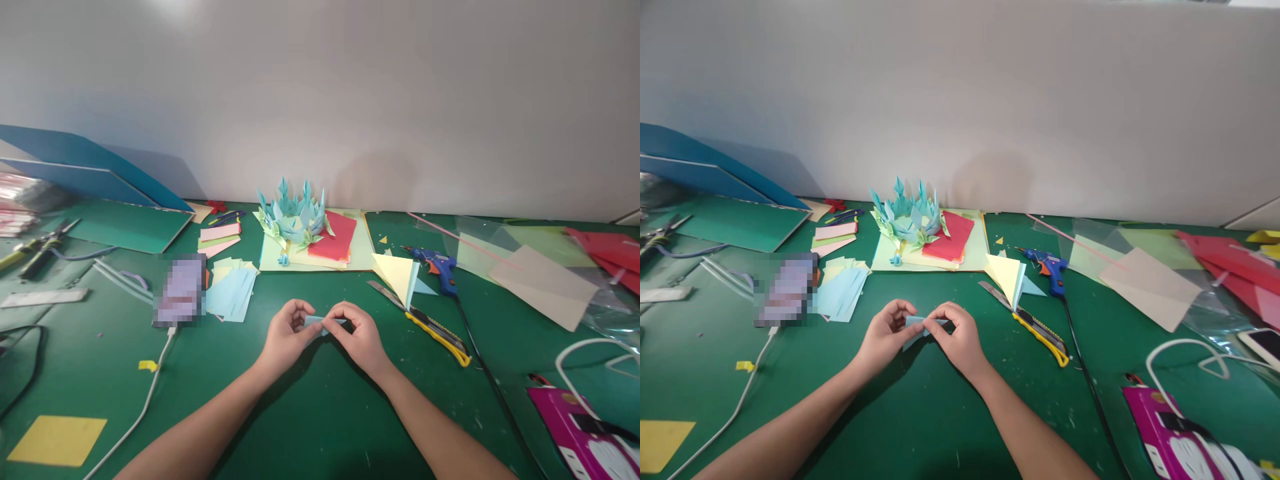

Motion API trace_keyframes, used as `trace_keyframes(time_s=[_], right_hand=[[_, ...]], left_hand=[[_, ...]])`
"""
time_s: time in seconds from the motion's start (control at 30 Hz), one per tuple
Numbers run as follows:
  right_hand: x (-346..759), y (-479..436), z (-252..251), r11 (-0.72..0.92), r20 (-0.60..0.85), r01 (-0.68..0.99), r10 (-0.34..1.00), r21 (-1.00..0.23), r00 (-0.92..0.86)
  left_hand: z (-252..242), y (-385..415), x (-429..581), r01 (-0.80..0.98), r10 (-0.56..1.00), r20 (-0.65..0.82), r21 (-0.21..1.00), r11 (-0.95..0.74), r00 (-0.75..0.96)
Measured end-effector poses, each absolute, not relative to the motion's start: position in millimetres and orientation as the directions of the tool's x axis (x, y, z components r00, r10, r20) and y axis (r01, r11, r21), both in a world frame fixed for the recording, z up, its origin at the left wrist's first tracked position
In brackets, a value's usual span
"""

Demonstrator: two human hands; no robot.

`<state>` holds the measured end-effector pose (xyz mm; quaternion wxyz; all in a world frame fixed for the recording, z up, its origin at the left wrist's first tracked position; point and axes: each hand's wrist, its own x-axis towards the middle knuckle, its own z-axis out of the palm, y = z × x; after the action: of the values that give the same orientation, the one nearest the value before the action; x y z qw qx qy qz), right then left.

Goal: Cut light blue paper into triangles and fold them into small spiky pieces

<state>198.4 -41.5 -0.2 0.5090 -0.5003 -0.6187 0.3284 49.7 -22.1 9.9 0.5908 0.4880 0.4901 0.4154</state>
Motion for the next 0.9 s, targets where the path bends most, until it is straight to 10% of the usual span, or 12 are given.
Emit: trace_keyframes(time_s=[0.3,0.9], right_hand=[[200.4,-41.5,-3.0,0.247,0.279,0.325,0.959,-0.913,0.056],[197.9,-41.6,-5.1,0.202,0.245,0.352,0.966,-0.914,0.083]], left_hand=[[13.1,-18.6,45.9,-0.086,0.937,-0.269,0.952,0.294,0.224],[10.3,-23.4,47.4,0.139,0.975,0.012,0.989,-0.044,0.223]])
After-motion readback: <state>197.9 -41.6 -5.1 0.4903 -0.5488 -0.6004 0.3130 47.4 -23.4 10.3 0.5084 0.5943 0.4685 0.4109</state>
